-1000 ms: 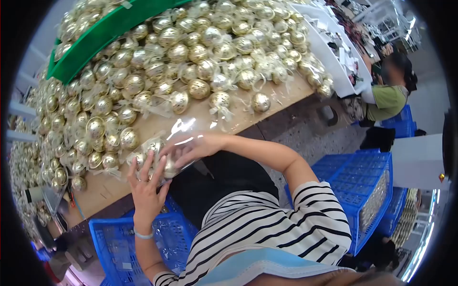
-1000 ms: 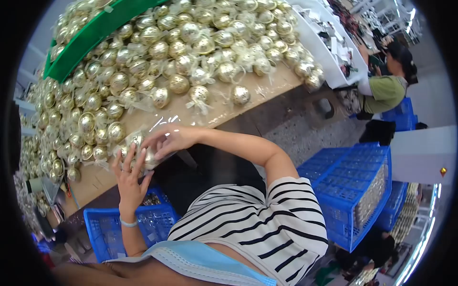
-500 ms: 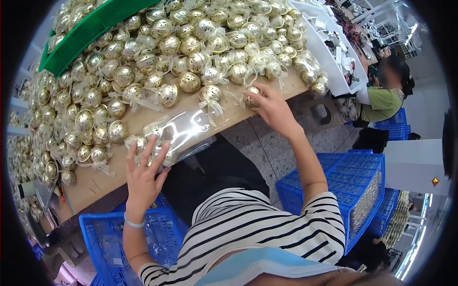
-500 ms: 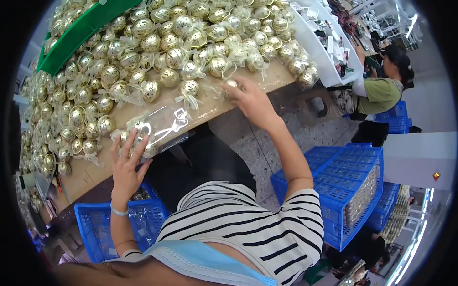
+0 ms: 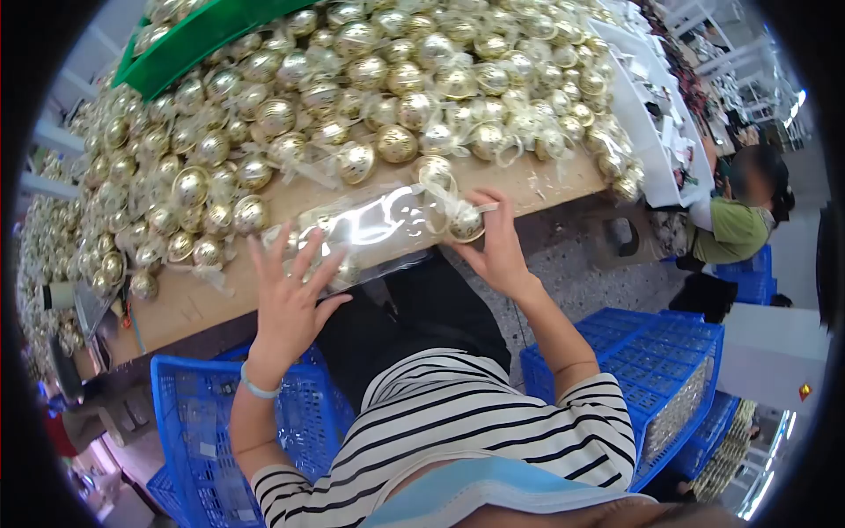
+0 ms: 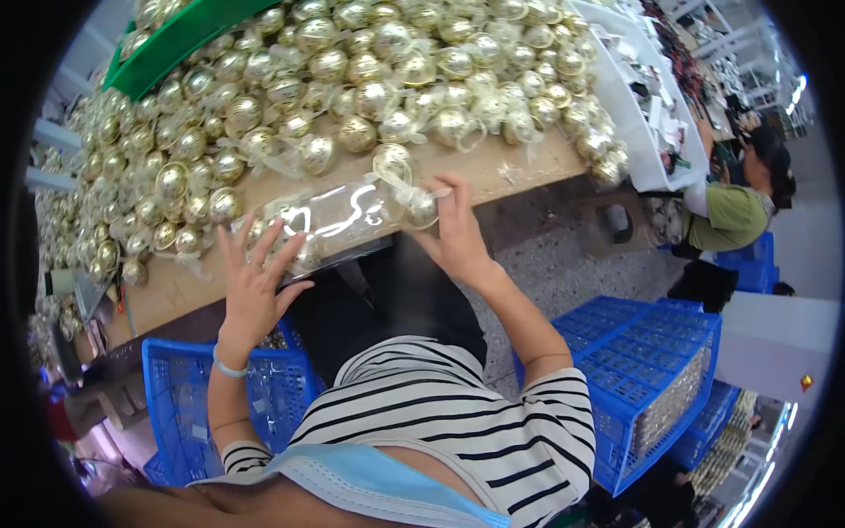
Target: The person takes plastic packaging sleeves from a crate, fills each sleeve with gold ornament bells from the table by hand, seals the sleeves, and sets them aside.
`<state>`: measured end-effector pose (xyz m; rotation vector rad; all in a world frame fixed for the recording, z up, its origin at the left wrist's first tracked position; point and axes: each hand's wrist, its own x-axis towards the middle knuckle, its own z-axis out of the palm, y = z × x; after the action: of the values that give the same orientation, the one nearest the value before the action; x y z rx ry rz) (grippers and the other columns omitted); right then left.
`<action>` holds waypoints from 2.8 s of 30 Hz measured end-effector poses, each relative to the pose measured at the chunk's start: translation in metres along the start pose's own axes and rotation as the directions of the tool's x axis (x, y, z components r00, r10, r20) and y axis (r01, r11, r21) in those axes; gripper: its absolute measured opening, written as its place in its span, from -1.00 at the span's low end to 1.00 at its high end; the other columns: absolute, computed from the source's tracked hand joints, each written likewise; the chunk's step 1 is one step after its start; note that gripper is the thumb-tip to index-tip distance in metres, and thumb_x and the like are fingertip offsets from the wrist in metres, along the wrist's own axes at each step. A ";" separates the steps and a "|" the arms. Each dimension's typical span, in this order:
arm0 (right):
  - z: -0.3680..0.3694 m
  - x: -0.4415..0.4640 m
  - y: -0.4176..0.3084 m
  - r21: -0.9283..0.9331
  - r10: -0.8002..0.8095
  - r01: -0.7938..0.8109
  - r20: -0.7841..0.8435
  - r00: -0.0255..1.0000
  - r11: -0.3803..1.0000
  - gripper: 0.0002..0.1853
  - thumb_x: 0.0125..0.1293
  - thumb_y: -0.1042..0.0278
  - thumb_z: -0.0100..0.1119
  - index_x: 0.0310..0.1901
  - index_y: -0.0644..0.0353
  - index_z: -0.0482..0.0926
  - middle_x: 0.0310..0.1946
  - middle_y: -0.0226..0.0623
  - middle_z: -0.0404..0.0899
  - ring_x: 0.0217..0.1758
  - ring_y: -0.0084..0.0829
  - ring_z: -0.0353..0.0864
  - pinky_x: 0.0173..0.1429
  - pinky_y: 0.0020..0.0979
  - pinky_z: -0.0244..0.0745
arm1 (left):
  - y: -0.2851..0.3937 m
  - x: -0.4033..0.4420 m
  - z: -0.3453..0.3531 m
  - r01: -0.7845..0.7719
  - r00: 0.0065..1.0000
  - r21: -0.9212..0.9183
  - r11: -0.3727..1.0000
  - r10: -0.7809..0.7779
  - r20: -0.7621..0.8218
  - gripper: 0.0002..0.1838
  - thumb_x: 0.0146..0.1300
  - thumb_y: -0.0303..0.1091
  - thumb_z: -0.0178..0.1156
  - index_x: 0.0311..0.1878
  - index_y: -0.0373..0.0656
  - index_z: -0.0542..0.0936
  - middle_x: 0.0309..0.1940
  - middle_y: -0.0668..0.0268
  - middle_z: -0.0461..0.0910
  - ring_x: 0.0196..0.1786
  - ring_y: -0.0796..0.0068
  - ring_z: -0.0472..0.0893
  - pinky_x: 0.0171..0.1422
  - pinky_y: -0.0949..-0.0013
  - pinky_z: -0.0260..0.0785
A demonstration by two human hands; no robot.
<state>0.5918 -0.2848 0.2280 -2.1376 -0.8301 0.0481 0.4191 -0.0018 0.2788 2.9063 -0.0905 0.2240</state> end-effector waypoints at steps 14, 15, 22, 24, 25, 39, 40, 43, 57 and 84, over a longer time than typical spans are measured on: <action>0.049 0.061 -0.033 0.473 -0.098 -0.063 0.309 0.946 0.879 -0.44 0.29 0.37 0.50 0.29 0.30 0.56 0.06 -0.13 0.68 0.10 -0.42 0.67 0.21 -0.33 0.56 | -0.011 0.001 0.011 -0.099 0.995 -0.017 0.995 0.099 -0.034 -0.06 -0.02 -0.14 0.56 0.52 0.42 0.43 0.40 0.27 0.33 0.62 -0.11 0.15 0.62 -0.46 -0.05; 0.055 0.058 -0.036 0.505 -0.017 -0.158 0.323 0.946 0.848 -0.45 0.29 0.42 0.49 0.29 0.29 0.55 0.06 -0.16 0.67 0.08 -0.46 0.66 0.18 -0.37 0.57 | -0.011 0.002 0.011 -0.099 0.995 -0.017 0.995 0.098 -0.031 -0.06 -0.02 -0.13 0.56 0.52 0.42 0.43 0.41 0.27 0.32 0.63 -0.12 0.13 0.62 -0.47 -0.05; 0.055 0.025 -0.021 0.691 0.062 -0.293 0.338 0.939 0.661 -0.38 0.31 0.51 0.43 0.35 0.29 0.37 0.19 -0.09 0.58 0.08 -0.31 0.77 0.06 -0.35 0.67 | -0.008 0.008 0.006 -0.110 0.992 0.036 0.993 0.107 0.067 -0.09 0.07 -0.11 0.51 0.55 0.30 0.38 0.58 0.50 0.28 0.63 -0.16 0.08 0.60 -0.53 -0.15; 0.027 0.011 0.013 0.275 -0.219 0.182 0.111 0.969 0.944 -0.40 0.28 0.50 0.46 0.32 0.24 0.43 0.29 -0.05 0.48 0.17 -0.27 0.69 0.19 -0.31 0.62 | -0.007 0.009 0.004 -0.106 0.992 0.026 0.994 0.104 0.074 -0.10 0.09 -0.11 0.50 0.55 0.26 0.37 0.60 0.56 0.27 0.63 -0.17 0.09 0.60 -0.53 -0.15; 0.017 0.013 0.016 0.081 -0.290 0.285 0.058 0.955 0.955 -0.41 0.26 0.49 0.48 0.30 0.22 0.46 0.31 -0.04 0.45 0.21 -0.23 0.65 0.24 -0.28 0.59 | -0.007 0.010 0.004 -0.103 0.992 0.027 0.994 0.101 0.075 -0.10 0.09 -0.11 0.50 0.55 0.26 0.38 0.60 0.55 0.28 0.63 -0.18 0.10 0.60 -0.53 -0.15; -0.007 0.040 0.009 -0.087 -0.235 0.226 -0.115 0.965 0.970 -0.33 0.17 0.34 0.51 0.28 0.28 0.42 0.18 -0.06 0.48 0.26 0.03 0.43 0.36 -0.06 0.36 | 0.000 0.012 -0.001 -0.078 0.995 0.017 0.997 0.076 0.068 -0.15 0.07 -0.17 0.51 0.50 0.15 0.45 0.58 0.51 0.30 0.64 -0.11 0.09 0.66 -0.39 -0.18; -0.017 0.038 0.008 -0.113 -0.241 0.231 -0.083 0.967 0.966 -0.33 0.18 0.32 0.51 0.30 0.27 0.42 0.18 -0.07 0.48 0.26 0.03 0.42 0.37 -0.06 0.36 | -0.001 0.012 -0.001 -0.075 0.995 0.018 0.997 0.074 0.074 -0.16 0.09 -0.16 0.50 0.50 0.16 0.45 0.58 0.52 0.30 0.63 -0.14 0.10 0.64 -0.41 -0.17; -0.041 0.032 0.003 -0.232 -0.238 0.240 0.037 0.971 0.943 -0.29 0.22 0.26 0.49 0.36 0.21 0.41 0.19 -0.06 0.48 0.29 0.02 0.40 0.38 -0.06 0.36 | -0.001 0.013 -0.002 -0.076 0.993 0.013 0.997 0.074 0.095 -0.17 0.12 -0.15 0.49 0.51 0.19 0.43 0.58 0.53 0.30 0.61 -0.18 0.13 0.62 -0.45 -0.15; -0.009 0.040 0.001 0.206 -0.160 0.097 0.318 0.934 0.974 -0.14 0.25 0.18 0.53 0.48 0.20 0.26 0.26 0.05 0.42 0.40 -0.02 0.42 0.49 -0.14 0.35 | -0.001 0.026 -0.012 -0.070 0.991 -0.020 0.997 0.072 0.117 -0.08 0.06 -0.13 0.51 0.55 0.24 0.37 0.49 0.46 0.39 0.51 -0.13 0.23 0.62 -0.32 -0.10; 0.014 0.082 -0.096 0.009 -0.808 0.808 0.001 0.590 0.590 -0.42 0.26 0.14 0.43 0.30 0.12 0.62 0.32 -0.24 0.60 0.43 -0.14 0.52 0.53 -0.09 0.32 | 0.052 0.043 0.074 -0.059 0.383 -0.732 0.679 -0.662 -0.644 0.49 -0.28 0.08 0.79 0.57 -0.25 -0.04 0.40 0.02 0.14 0.45 0.11 0.25 0.52 0.03 0.16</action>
<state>0.5991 -0.1852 0.3065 -1.5497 -1.7374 -0.4247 0.4684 -0.0717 0.2254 1.6628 0.5071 1.3231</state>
